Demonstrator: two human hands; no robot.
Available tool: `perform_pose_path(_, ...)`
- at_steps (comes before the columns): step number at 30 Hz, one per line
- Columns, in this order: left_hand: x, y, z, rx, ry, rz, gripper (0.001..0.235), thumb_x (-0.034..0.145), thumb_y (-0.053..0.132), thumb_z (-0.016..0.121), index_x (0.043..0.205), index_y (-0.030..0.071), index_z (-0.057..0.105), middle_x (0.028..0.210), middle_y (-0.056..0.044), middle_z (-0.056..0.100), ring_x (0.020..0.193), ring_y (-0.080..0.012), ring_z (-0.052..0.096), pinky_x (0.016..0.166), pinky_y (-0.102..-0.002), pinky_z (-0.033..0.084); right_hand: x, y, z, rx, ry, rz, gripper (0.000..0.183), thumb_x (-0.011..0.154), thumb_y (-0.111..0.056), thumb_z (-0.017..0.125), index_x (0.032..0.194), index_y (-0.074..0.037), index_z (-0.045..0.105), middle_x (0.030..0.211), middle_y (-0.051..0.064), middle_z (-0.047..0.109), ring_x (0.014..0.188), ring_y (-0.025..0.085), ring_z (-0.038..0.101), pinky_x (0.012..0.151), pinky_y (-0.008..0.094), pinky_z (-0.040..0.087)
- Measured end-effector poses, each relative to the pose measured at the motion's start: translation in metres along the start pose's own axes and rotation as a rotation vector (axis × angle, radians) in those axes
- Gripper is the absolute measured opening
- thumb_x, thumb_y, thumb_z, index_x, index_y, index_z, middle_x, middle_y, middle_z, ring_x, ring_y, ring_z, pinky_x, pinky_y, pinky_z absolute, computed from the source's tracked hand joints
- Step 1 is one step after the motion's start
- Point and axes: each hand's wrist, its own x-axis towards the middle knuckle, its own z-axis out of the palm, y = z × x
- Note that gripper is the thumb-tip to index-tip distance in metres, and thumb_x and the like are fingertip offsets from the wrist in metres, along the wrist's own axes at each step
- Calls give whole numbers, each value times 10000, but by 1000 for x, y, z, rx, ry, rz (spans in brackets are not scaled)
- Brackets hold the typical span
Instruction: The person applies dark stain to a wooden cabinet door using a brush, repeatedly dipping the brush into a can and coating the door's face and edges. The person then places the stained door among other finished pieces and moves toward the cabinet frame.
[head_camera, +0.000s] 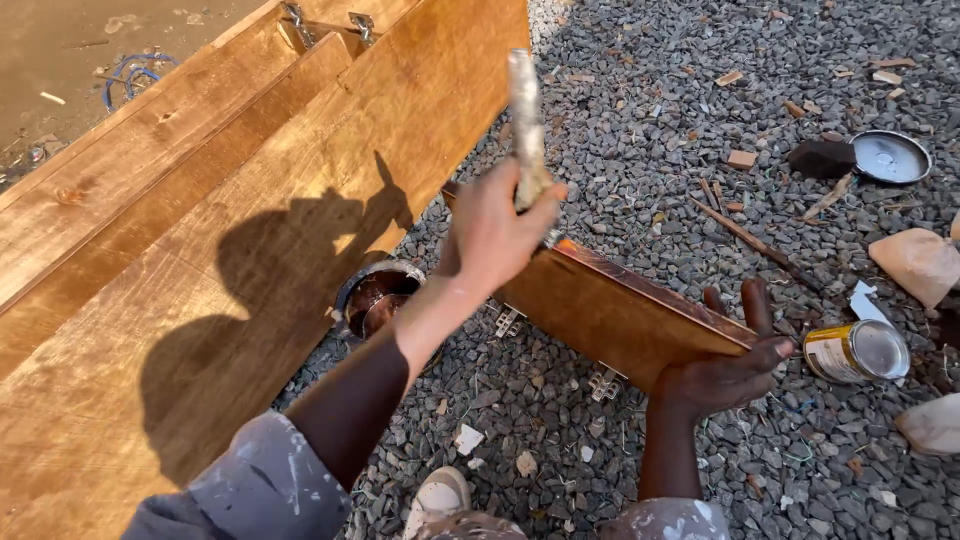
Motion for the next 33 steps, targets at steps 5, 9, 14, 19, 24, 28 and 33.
perform_pose_path(5, 11, -114, -94, 160, 341, -126, 197, 967, 237, 702, 1031, 54, 669, 849, -71, 692, 696, -190, 627, 680, -369, 543, 3, -2, 1, -34, -44, -113, 922, 925, -763, 268, 1176, 24, 678, 1285, 203, 682, 1134, 286, 727, 951, 376, 693)
perform_pose_path(9, -48, -106, -75, -365, 285, -536, 401, 904, 343, 738, 1114, 2, 757, 897, -94, 781, 680, -122, 710, 651, -240, 563, 9, 7, -1, -85, -91, -140, 868, 970, -656, 196, 1116, 34, 702, 1253, 247, 712, 1249, 282, 710, 1010, 362, 670)
perform_pose_path(14, -117, -145, 30, -612, 225, -806, 433, 961, 403, 618, 776, 41, 770, 836, -11, 686, 838, -120, 426, 820, -289, 212, -10, 22, -6, -107, -85, -103, 793, 994, -619, 239, 1173, 32, 656, 1298, 231, 675, 1275, 267, 671, 1036, 359, 615)
perform_pose_path(19, -113, -157, 89, -1032, 557, -679, 454, 908, 203, 592, 1291, -35, 641, 1267, -85, 683, 1021, -176, 624, 1045, -337, 425, -29, 33, -15, -149, -82, -69, 708, 1025, -573, 296, 1247, 29, 596, 1355, 210, 626, 1309, 247, 621, 1069, 356, 545)
perform_pose_path(24, -113, -139, 87, -1047, 719, -933, 342, 868, 304, 670, 919, -33, 687, 1087, -248, 559, 1040, -348, 499, 836, -474, 460, -34, 45, -25, -169, -71, -9, 623, 1066, -511, 371, 1346, 26, 517, 1432, 183, 562, 1355, 222, 555, 1113, 352, 451)
perform_pose_path(28, -129, -160, 108, -1124, 673, -937, 277, 877, 262, 709, 900, -15, 712, 1062, -267, 626, 1021, -376, 580, 896, -583, 483, -26, 51, -46, -172, -60, -1, 596, 1087, -481, 409, 1395, 25, 477, 1470, 169, 529, 1378, 210, 521, 1136, 350, 405)
perform_pose_path(33, -122, -133, 123, -1258, 383, -681, 328, 915, 252, 466, 647, 89, 562, 1534, -124, 587, 1486, -288, 469, 1180, -490, 312, 12, 39, -95, -201, -67, 39, 581, 1128, -420, 485, 1494, 22, 397, 1547, 143, 464, 1423, 186, 454, 1180, 347, 311)
